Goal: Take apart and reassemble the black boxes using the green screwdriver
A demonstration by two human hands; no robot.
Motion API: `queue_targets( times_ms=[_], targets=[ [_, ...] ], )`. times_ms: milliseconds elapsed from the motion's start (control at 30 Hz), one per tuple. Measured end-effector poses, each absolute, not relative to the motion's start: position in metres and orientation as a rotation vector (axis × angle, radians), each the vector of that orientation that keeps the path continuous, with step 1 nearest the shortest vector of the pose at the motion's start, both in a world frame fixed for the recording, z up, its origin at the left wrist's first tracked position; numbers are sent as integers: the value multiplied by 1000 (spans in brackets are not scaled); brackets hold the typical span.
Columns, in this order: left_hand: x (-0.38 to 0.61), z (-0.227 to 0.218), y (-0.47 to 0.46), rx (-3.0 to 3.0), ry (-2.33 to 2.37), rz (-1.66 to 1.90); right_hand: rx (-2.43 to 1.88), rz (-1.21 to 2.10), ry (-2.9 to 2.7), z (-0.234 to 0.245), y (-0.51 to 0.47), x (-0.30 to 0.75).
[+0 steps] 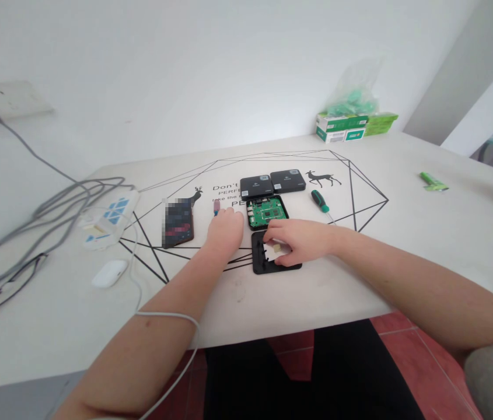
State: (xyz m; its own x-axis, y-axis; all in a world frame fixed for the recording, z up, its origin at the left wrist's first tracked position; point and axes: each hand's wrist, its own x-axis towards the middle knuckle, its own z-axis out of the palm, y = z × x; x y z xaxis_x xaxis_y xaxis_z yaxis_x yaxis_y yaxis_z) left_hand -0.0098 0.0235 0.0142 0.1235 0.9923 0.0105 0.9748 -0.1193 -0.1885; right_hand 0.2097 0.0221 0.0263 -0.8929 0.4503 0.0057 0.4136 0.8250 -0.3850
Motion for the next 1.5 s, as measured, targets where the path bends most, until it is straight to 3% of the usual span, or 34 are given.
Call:
queue_targets(
  times_ms=[700,1500],
  targets=[
    [-17,6,34,-2229,-2039,70,-642,758,-2945,41,20,217],
    [-18,4,35,-2211,-2062,29,-602,474,-2919,23,31,215]
  ],
)
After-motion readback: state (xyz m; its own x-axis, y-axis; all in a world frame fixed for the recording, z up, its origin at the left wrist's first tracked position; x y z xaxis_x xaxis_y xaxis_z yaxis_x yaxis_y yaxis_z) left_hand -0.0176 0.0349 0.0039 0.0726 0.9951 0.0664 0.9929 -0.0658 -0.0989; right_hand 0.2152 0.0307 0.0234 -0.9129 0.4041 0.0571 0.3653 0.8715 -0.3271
